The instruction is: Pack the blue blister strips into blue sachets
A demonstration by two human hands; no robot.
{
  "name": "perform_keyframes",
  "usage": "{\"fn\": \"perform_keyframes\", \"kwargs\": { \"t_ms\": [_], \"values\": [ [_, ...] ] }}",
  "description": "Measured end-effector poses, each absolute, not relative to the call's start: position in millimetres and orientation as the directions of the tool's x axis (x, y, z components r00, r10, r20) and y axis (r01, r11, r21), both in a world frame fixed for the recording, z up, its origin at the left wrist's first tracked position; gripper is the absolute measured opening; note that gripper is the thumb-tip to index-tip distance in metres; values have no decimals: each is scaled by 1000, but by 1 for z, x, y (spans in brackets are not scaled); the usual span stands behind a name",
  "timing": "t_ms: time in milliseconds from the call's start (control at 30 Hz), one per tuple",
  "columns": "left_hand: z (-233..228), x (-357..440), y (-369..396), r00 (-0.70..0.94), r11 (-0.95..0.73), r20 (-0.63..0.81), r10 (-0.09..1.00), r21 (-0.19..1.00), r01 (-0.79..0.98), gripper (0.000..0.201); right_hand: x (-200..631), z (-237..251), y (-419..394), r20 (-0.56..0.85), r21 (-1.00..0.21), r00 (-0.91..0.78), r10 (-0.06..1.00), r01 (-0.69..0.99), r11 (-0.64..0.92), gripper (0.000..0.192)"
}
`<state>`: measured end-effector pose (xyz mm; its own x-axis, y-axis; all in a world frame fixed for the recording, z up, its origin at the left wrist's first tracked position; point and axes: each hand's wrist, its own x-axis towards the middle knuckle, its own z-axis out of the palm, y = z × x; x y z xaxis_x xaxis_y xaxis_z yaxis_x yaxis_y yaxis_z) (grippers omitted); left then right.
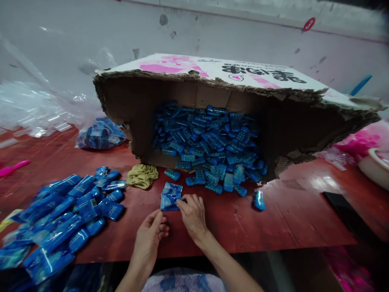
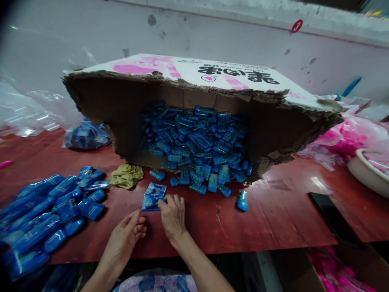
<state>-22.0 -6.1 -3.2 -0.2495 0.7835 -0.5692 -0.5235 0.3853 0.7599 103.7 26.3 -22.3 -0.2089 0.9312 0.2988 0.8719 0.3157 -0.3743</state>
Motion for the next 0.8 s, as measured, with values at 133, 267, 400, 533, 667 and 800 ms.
{"fn": "perform_keyframes", "kwargs": {
  "t_ms": [133, 267, 400, 533, 667, 800],
  "values": [
    [-4, -5, -3, -172, 411, -543, 822, 774, -481, 29, 114, -1, 7, 341, -480, -212, 916, 799, 363, 22],
    [-1, -2, -1, -114, 397, -512, 852, 772, -497, 24, 123, 2, 3, 241, -828, -3, 971, 522, 206, 38],
    [0, 2, -2, -53, 402, -480, 876, 784, -473, 24, 127, -7, 13, -187, -982, -53, 981, -26, -188, 23],
    [-4, 6, 0, -140, 367, -483, 864, 797, -480, 23, 120, -15, 13, -219, -967, -69, 973, -113, -226, 19],
    [-7, 9, 6, -143, 358, -482, 864, 789, -499, 24, 114, -21, 6, -156, -988, 32, 987, 12, -156, 21],
    [-7, 11, 11, -116, 371, -479, 870, 792, -485, 24, 112, -22, 3, -88, -981, 105, 991, 166, -105, 23]
  ]
}}
